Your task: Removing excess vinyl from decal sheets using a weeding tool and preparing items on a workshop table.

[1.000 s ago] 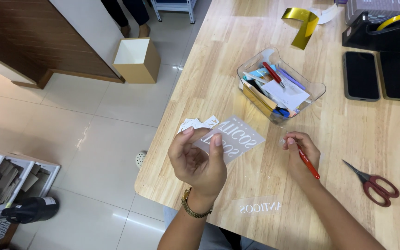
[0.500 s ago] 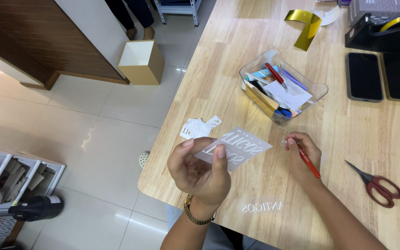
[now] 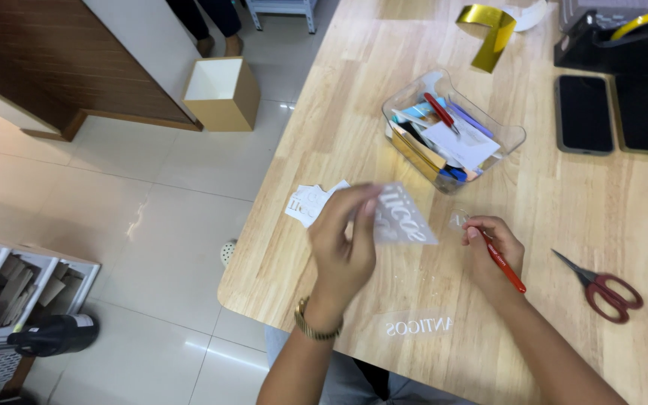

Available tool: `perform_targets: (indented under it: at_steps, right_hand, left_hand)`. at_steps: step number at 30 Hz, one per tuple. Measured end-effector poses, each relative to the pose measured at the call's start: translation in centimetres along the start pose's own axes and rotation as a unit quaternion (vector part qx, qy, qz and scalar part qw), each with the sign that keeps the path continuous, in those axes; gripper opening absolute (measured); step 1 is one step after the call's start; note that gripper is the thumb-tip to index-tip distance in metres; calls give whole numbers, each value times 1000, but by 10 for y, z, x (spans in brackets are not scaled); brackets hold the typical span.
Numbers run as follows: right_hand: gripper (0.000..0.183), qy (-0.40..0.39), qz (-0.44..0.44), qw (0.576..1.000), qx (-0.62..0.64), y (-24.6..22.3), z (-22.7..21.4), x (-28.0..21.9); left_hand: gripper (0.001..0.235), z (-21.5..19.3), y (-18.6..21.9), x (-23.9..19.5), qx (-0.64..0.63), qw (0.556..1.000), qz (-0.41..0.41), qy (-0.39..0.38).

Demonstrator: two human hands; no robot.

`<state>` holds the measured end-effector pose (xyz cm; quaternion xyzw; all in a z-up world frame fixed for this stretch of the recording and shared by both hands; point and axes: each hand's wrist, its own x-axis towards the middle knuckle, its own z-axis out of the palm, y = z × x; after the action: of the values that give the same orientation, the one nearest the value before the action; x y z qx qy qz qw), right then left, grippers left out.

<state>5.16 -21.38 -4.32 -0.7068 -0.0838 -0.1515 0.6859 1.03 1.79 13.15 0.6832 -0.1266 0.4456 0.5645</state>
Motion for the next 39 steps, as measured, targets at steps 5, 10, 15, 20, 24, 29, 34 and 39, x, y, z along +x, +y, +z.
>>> perform_targets:
  at_steps: [5, 10, 15, 20, 24, 29, 34, 39]
  right_hand:
    - [9, 12, 29, 999, -1, 20, -26, -19]
    - [7, 4, 83, 995, 57, 16, -31, -13]
    - [15, -43, 121, 983, 130, 9, -26, 0]
    - [20, -93, 144, 979, 111, -2, -27, 10]
    - [17, -121, 133, 973, 142, 4, -31, 13]
    - [15, -124, 140, 968, 171, 4, -32, 12]
    - [15, -136, 140, 965, 175, 12, -37, 11]
    - [14, -138, 133, 962, 196, 13, -38, 13]
  left_hand:
    - [31, 18, -57, -25, 3, 946, -177, -273]
    - [22, 36, -103, -56, 42, 879, -252, -402]
    - [26, 42, -126, -73, -45, 891, -272, -361]
    - [32, 43, -122, -70, -35, 879, -313, -357]
    - [27, 47, -121, -72, -61, 878, -321, -349]
    - [28, 51, -118, -78, -59, 877, -339, -336]
    - [28, 53, -109, -78, -59, 879, -347, -320]
    - [27, 53, -110, -79, -61, 881, -341, -322]
